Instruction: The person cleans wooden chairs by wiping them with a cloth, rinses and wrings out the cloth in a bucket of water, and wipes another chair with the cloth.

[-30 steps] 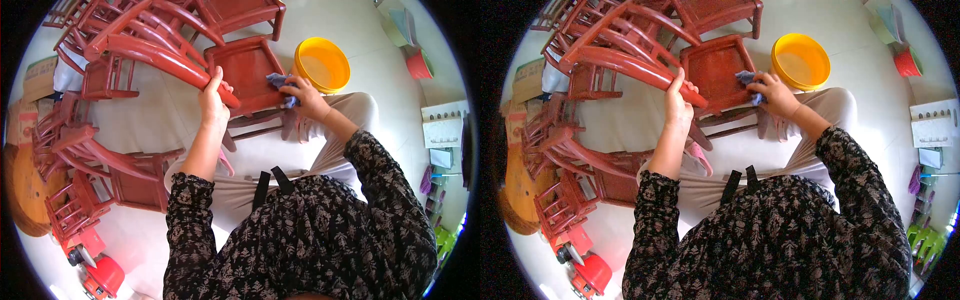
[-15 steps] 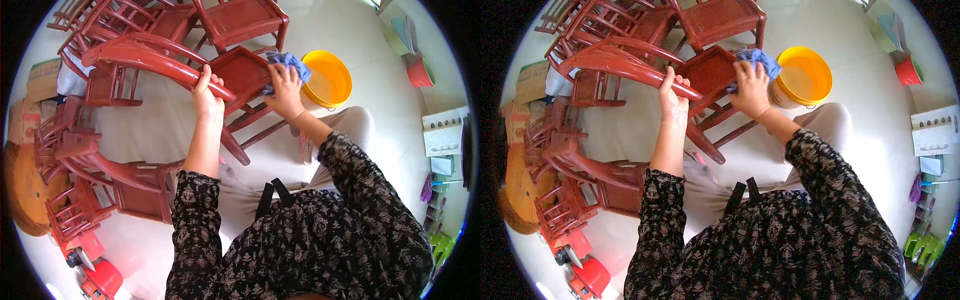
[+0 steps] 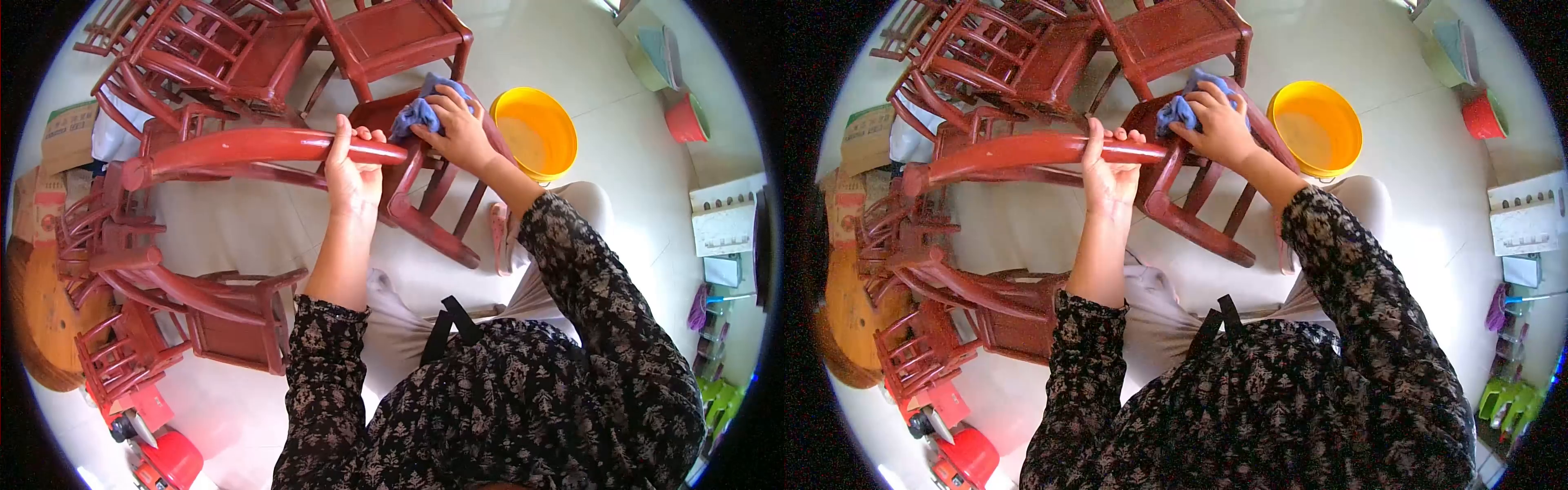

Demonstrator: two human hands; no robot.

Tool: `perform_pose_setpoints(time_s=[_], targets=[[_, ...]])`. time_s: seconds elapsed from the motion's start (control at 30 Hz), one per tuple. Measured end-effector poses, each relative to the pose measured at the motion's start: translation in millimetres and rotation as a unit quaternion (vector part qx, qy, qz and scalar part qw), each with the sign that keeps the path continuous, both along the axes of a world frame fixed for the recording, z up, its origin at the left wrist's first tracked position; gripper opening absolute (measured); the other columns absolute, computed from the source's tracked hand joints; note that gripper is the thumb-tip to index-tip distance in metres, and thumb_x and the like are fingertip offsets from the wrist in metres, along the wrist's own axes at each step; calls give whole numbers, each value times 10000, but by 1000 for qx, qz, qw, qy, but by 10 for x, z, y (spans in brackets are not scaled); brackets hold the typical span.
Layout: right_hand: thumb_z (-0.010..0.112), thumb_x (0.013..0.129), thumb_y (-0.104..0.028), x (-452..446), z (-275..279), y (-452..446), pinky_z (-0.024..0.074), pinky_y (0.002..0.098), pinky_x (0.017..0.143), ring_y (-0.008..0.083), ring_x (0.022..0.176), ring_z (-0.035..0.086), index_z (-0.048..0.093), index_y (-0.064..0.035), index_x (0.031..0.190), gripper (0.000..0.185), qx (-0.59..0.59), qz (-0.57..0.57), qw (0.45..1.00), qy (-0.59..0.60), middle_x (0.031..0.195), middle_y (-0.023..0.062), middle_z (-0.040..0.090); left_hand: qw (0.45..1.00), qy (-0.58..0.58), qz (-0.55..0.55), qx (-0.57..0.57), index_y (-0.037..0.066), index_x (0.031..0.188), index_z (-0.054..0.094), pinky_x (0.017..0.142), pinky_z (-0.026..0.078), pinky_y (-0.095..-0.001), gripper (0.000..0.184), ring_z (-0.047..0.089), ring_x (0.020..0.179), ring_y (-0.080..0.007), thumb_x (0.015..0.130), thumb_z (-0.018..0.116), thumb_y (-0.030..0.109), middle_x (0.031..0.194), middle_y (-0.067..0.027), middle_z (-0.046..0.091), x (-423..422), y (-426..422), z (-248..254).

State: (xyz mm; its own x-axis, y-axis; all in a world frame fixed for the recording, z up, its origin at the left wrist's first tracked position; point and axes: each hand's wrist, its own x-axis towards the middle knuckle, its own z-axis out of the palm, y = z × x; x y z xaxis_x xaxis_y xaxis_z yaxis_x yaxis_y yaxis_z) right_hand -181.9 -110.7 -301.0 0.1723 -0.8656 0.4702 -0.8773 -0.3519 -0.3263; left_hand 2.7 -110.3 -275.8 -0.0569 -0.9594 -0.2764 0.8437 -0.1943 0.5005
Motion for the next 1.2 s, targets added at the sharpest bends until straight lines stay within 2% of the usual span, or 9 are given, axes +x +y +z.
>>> perform_pose_setpoints(time_s=[0.1,0.2,0.3,0.33,0.47,0.6,0.8,1.07,1.2], targets=[[644,771,-361,100,-21,-123,263,467,957,226,1202,416,583,-76,1068,417,26,21,998,-50,1128,50,552,1000,-1,-6,-19,96,753,533,822,439,-504,337,577,829,-284,820,618,415,775,-76,584,177,19,49],[642,773,-327,124,-117,-149,276,447,974,256,1193,428,585,-49,1064,407,48,57,992,-104,1120,91,567,992,15,119,-38,115,776,519,841,429,-484,295,560,834,-267,812,629,386,776,-63,569,463,-47,176],[661,775,-260,175,-55,9,350,373,958,333,1110,467,531,-12,1153,470,90,41,970,-220,1132,165,539,995,-1,94,-28,110,752,493,743,437,-402,234,521,689,-197,799,648,279,682,-23,516,503,-99,47],[672,765,-243,213,-79,147,362,376,942,328,1071,481,515,6,1154,487,61,56,982,-168,1126,175,530,996,-3,88,-24,107,734,489,737,433,-396,217,505,665,-192,798,647,241,664,-20,503,483,-109,20],[679,700,-171,559,-45,700,365,406,871,329,997,482,562,-24,989,346,17,134,969,-209,1036,135,531,994,-3,107,-35,80,711,482,719,431,-369,159,485,624,-194,775,623,114,647,-37,475,420,-146,-33],[681,695,-215,803,172,868,340,429,841,252,948,490,591,-95,944,291,32,165,982,-92,999,48,548,994,-3,107,-30,64,718,482,682,439,-363,134,485,599,-190,759,609,71,648,-48,483,374,-129,48],[675,692,-228,767,366,657,429,391,723,241,838,527,607,-92,851,220,51,149,986,61,868,53,533,991,-28,121,-51,55,719,483,597,465,-343,145,500,566,-175,731,615,-5,637,-53,498,312,-116,206],[667,706,-98,551,454,518,464,366,650,324,735,541,583,-43,786,128,80,121,979,-144,804,129,529,974,-111,158,-115,50,747,515,655,459,-340,130,526,636,-197,767,640,19,678,-62,518,171,-43,434],[727,673,-168,442,391,529,462,346,669,293,734,558,530,-16,1021,429,125,67,975,-173,817,127,561,961,-122,99,-229,39,790,523,667,460,-347,109,527,650,-197,787,630,18,686,-69,522,217,-14,432]])
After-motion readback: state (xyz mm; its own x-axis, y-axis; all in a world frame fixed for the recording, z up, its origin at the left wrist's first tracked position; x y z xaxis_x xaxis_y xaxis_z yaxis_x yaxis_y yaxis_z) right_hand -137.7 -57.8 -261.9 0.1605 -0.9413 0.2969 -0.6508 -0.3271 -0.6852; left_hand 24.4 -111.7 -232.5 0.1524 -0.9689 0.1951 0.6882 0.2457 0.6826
